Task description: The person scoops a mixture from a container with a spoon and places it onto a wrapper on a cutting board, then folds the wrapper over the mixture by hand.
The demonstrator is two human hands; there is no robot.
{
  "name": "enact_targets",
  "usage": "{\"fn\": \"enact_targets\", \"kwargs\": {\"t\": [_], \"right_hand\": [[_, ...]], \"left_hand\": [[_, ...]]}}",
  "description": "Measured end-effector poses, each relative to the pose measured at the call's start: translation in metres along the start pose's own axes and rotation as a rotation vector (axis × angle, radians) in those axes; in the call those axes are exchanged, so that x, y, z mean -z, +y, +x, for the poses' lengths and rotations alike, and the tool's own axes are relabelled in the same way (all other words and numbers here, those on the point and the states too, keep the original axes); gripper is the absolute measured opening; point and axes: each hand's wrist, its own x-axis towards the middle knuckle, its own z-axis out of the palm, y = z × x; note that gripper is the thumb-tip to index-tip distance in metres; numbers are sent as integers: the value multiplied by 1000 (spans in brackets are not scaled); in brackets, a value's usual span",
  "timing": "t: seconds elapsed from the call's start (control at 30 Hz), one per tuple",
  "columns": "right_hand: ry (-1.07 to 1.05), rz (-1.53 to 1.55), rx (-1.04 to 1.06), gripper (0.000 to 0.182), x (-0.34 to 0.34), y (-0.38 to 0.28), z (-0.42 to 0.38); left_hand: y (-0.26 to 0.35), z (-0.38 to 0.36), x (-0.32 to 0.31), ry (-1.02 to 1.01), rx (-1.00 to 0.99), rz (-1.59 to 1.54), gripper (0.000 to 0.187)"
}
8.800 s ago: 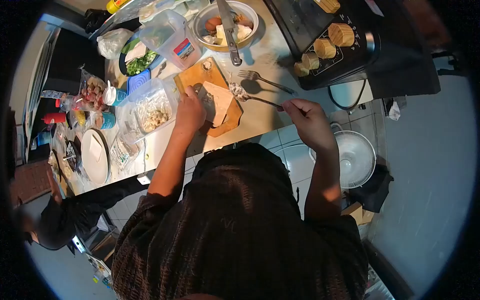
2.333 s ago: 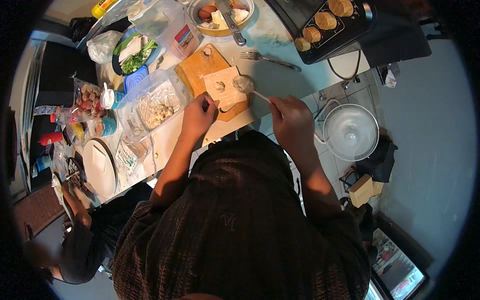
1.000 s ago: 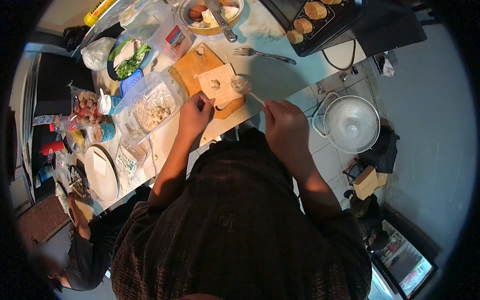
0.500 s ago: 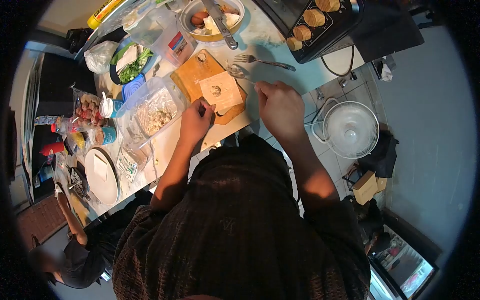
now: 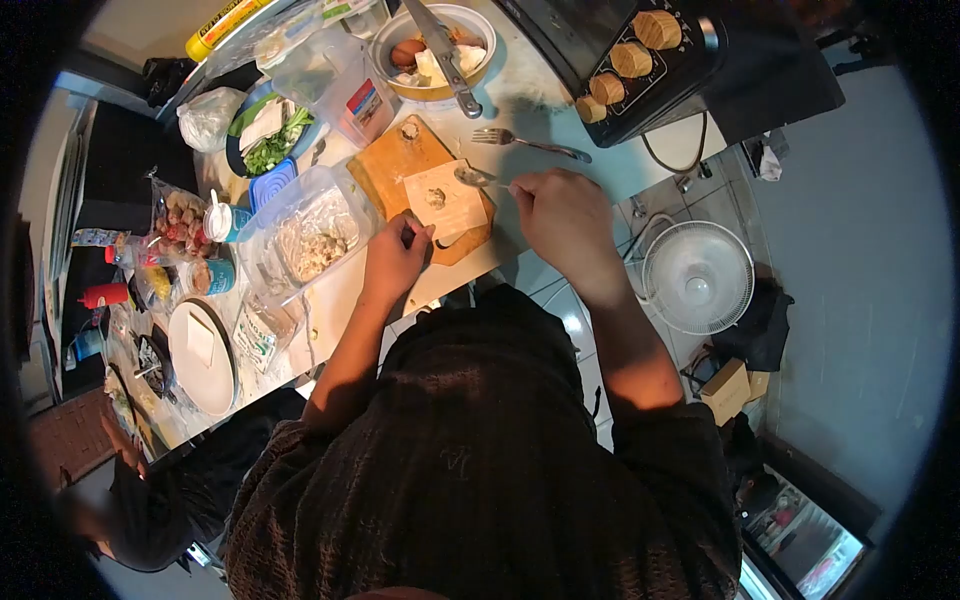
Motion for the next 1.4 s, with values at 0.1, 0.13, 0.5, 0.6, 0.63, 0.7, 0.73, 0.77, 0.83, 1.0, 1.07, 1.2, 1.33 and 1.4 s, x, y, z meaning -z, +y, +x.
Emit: {"fn": "enact_targets", "kwargs": {"t": [0.1, 0.13, 0.5, 0.6, 0.63, 0.7, 0.73, 0.77, 0.83, 1.0, 1.07, 1.2, 1.33, 1.4], "right_hand": [[-25, -26, -12, 13, 7, 0, -4], [-40, -26, -10, 13, 9, 0, -6], [-95, -35, -12, 13, 24, -6, -13], [32, 22, 17, 11, 8, 0, -11], [23, 5, 27, 10, 6, 1, -11], [8, -11, 36, 9, 7, 0, -15], [-17, -22, 38, 10, 12, -2, -19], [-41, -34, 41, 10, 17, -4, -24], [-79, -47, 35, 11, 25, -4, -35], [-153, -24, -44, 11, 33, -5, -44], [-22, -17, 11, 10, 24, -1, -43], [-84, -12, -25, 11, 21, -2, -42], [-110, -54, 0, 10, 31, -2, -49], [-134, -60, -9, 10, 31, -2, -50]], "left_hand": [[-2, 1, -1, 5, -1, -22, 22], [-2, 0, -1, 2, 6, -29, 22], [-3, 2, 0, -19, 18, -18, 22], [1, 1, 1, -22, 20, -6, 23], [3, 0, 2, -14, 11, 15, 23], [2, 1, 2, -15, 12, 17, 23], [1, 1, 1, -13, 11, 19, 24], [0, 1, 1, -15, 16, 17, 24], [-2, 1, 0, -2, -6, 18, 23], [-4, 1, 0, -20, 4, 5, 23], [-3, 1, 0, -23, -4, 4, 23], [2, 1, 1, -15, 0, -4, 24], [1, 0, 0, 21, -32, 34, 24], [4, 0, 3, -3, 8, 27, 24]]}}
